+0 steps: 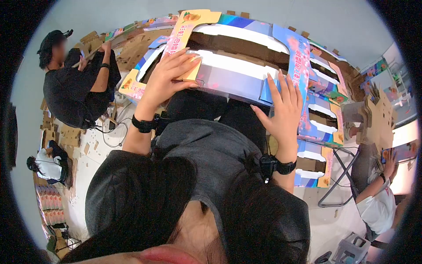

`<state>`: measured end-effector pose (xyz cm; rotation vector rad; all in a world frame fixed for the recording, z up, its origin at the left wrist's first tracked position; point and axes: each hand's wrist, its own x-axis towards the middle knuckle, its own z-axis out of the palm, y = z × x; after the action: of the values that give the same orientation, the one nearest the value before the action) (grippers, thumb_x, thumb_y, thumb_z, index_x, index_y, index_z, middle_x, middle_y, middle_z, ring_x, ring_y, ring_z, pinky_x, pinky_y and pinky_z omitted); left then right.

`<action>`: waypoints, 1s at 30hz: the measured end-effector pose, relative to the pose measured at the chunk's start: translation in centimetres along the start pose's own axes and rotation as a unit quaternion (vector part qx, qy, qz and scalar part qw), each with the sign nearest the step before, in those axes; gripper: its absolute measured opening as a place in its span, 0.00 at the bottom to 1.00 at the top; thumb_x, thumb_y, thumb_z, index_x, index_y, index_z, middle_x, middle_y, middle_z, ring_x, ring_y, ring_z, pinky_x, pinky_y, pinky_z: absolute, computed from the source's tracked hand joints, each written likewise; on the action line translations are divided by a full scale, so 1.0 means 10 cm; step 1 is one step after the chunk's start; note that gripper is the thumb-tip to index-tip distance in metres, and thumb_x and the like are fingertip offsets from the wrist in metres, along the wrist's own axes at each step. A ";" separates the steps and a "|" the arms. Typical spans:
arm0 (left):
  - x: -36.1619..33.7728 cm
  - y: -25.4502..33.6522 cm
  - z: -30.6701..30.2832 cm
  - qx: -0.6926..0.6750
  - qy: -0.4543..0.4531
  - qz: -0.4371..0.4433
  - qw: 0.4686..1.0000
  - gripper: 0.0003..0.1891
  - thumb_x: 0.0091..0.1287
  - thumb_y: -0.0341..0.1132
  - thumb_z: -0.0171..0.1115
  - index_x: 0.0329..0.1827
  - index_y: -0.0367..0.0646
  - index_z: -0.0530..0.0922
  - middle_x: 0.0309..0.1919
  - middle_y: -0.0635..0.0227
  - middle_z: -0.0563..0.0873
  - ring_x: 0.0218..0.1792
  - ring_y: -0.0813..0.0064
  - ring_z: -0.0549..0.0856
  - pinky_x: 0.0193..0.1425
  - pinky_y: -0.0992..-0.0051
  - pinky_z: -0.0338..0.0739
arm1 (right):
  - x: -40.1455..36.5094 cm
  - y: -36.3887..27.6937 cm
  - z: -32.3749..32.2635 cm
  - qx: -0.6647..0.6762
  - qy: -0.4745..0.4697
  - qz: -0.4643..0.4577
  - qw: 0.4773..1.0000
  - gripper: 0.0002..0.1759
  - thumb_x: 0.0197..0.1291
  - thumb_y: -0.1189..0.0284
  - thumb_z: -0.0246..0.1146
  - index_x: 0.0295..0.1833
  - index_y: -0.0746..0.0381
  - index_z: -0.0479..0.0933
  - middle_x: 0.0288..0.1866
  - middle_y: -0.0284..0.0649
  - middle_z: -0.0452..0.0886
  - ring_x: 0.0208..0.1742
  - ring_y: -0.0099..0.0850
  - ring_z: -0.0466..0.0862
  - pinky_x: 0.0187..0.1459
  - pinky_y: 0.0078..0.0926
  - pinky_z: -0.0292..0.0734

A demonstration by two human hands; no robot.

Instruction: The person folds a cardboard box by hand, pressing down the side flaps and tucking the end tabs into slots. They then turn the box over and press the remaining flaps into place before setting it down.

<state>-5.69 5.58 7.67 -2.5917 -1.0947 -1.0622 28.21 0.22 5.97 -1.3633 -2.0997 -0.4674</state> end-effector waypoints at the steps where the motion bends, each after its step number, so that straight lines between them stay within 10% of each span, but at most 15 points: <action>1: 0.00 0.00 0.00 -0.014 0.001 -0.004 1.000 0.35 0.50 0.44 0.77 0.66 0.54 0.81 0.65 0.66 0.82 0.70 0.56 0.74 0.72 0.57 0.67 | 0.00 0.00 0.00 0.001 0.000 -0.001 1.000 0.47 0.48 0.52 0.76 0.75 0.52 0.70 0.77 0.46 0.67 0.78 0.47 0.64 0.76 0.49 0.54; 30: -0.08 -0.05 0.20 0.050 0.059 0.032 0.997 0.34 0.54 0.47 0.73 0.68 0.54 0.79 0.67 0.66 0.80 0.70 0.56 0.74 0.73 0.54 0.66 | 0.00 -0.01 0.02 -0.013 0.004 0.005 1.000 0.47 0.48 0.52 0.76 0.75 0.51 0.70 0.78 0.45 0.67 0.79 0.45 0.64 0.76 0.48 0.53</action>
<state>-5.35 6.22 5.60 -2.4371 -1.0030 -1.1001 28.08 0.36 5.82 -1.3841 -2.0868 -0.4977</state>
